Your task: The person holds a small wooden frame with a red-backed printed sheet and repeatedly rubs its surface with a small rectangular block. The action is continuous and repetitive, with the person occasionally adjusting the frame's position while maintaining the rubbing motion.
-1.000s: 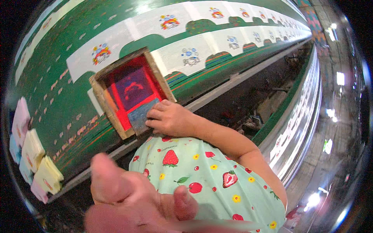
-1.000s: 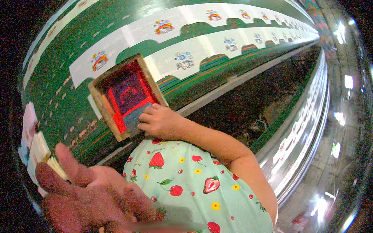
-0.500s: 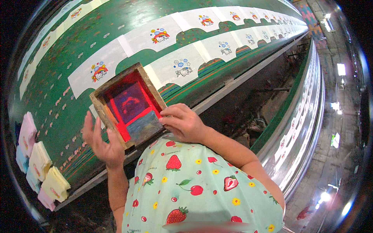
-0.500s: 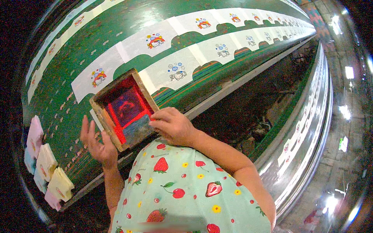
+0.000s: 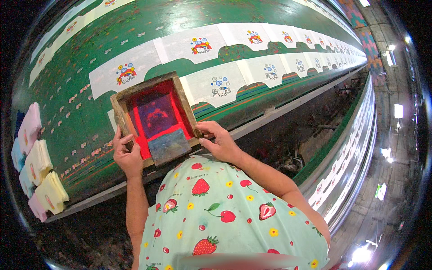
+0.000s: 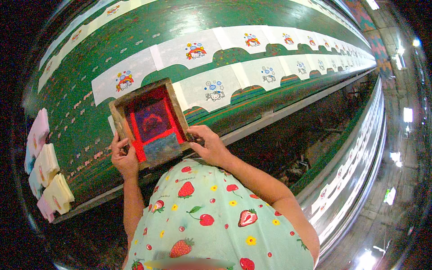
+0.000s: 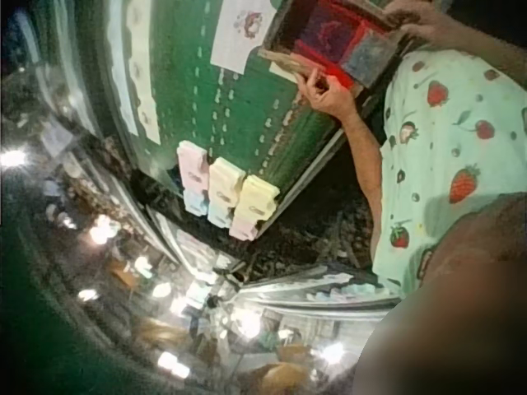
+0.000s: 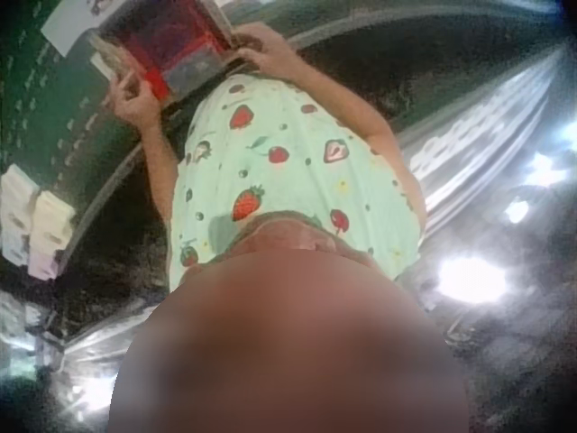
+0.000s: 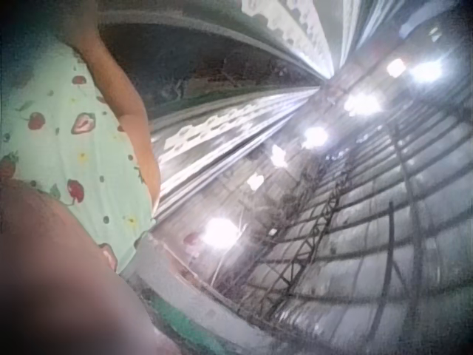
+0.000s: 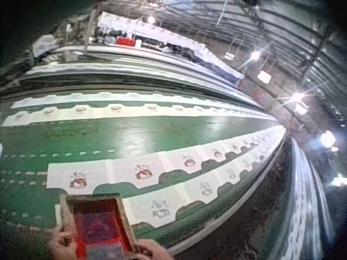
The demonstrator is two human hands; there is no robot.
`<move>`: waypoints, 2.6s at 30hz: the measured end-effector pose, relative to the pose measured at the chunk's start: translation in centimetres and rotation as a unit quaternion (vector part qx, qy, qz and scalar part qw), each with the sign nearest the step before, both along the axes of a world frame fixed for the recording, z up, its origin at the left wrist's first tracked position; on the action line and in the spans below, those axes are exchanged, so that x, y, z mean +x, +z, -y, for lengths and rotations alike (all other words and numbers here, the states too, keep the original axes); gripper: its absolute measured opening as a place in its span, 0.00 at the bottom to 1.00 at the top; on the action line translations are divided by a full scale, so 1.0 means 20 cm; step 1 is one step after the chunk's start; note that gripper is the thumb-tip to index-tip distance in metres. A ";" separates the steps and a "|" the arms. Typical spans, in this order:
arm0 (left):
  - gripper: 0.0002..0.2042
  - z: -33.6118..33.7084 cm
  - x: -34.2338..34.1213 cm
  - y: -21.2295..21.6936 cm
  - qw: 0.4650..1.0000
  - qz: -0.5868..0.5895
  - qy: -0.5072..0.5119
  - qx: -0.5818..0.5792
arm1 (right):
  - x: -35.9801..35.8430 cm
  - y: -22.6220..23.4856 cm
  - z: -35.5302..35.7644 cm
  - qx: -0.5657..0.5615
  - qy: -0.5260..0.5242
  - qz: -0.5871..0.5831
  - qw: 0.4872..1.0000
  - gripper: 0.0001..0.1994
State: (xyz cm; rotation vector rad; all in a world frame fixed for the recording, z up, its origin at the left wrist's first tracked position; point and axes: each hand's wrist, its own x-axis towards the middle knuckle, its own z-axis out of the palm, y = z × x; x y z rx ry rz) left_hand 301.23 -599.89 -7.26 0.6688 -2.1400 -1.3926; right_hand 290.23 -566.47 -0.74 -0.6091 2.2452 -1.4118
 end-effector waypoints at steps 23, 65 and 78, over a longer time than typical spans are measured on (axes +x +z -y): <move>0.08 -1.13 -0.69 0.02 0.988 -0.081 -0.009 0.130 | -0.51 -0.05 -1.02 -0.028 -0.103 -0.101 0.989 0.23; 0.11 -1.05 -0.66 -0.03 0.982 -0.055 0.010 0.178 | -0.68 0.13 -0.94 -0.112 0.224 -0.355 0.901 0.15; 0.11 -1.03 -0.67 -0.04 0.976 -0.042 0.029 0.209 | -0.68 0.08 -0.80 -0.026 0.258 -0.405 0.877 0.21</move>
